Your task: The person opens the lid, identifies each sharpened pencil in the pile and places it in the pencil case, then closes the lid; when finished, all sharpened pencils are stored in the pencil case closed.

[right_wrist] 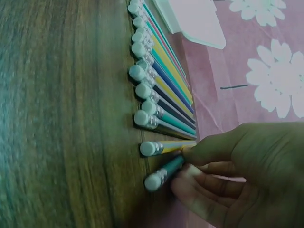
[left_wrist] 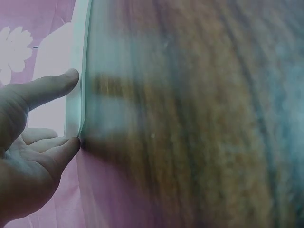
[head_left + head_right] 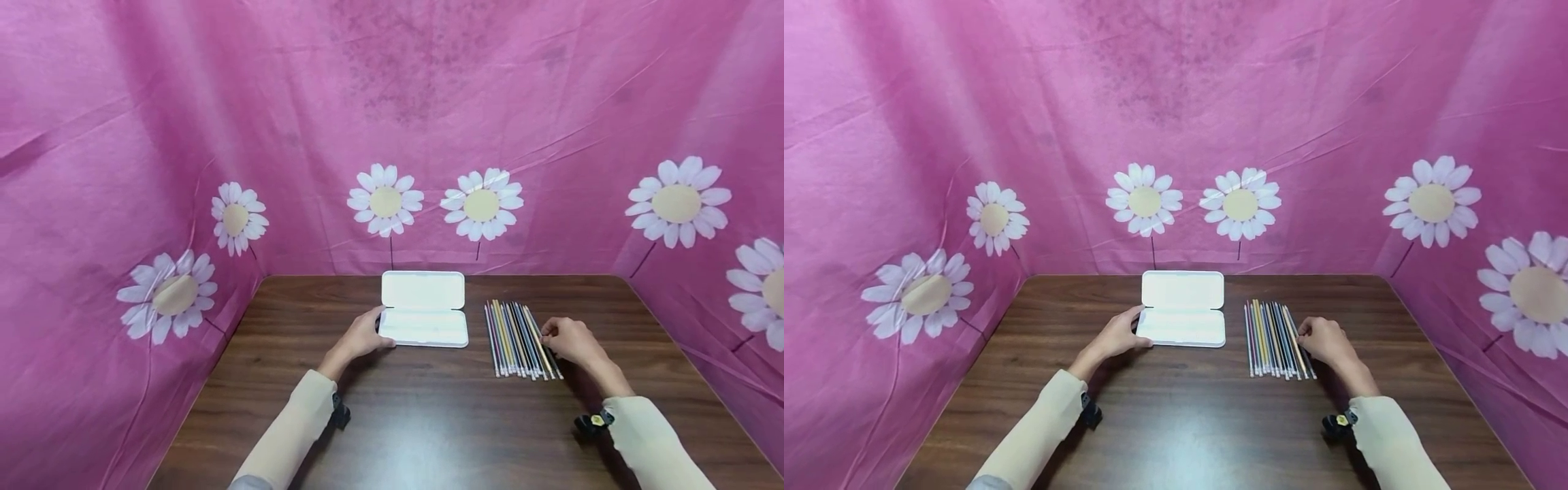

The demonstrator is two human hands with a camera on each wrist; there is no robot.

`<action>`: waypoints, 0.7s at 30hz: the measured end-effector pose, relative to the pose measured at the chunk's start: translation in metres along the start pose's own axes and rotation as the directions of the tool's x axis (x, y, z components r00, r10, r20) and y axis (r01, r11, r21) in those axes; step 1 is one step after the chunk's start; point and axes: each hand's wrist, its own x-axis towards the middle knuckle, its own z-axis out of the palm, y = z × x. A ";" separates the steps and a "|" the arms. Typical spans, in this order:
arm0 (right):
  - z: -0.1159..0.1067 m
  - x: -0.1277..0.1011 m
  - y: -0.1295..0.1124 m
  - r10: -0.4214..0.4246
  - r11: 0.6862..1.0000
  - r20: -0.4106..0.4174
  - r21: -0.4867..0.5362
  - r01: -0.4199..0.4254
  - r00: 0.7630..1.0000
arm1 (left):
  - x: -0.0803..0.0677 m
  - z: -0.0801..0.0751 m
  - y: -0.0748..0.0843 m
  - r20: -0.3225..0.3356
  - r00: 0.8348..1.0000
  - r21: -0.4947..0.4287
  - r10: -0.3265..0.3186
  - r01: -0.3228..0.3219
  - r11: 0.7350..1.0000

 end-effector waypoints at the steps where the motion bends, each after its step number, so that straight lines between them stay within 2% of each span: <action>1: 0.000 0.000 -0.001 0.002 1.000 -0.006 -0.022 -0.002 1.000 | 0.000 0.000 0.000 0.004 1.000 -0.003 -0.004 0.004 1.000; 9: -0.004 -0.001 -0.012 0.041 0.993 -0.026 -0.111 -0.044 0.999 | 0.002 0.000 -0.001 -0.003 1.000 -0.013 -0.010 0.010 1.000; 16: -0.003 0.001 -0.010 0.050 0.993 -0.071 -0.107 -0.058 0.996 | 0.003 -0.005 -0.001 0.006 0.999 -0.030 -0.031 0.032 0.999; 21: -0.002 0.001 -0.011 0.003 0.995 -0.134 -0.094 -0.016 0.991 | 0.001 -0.005 -0.002 0.022 0.999 -0.027 -0.048 0.048 0.998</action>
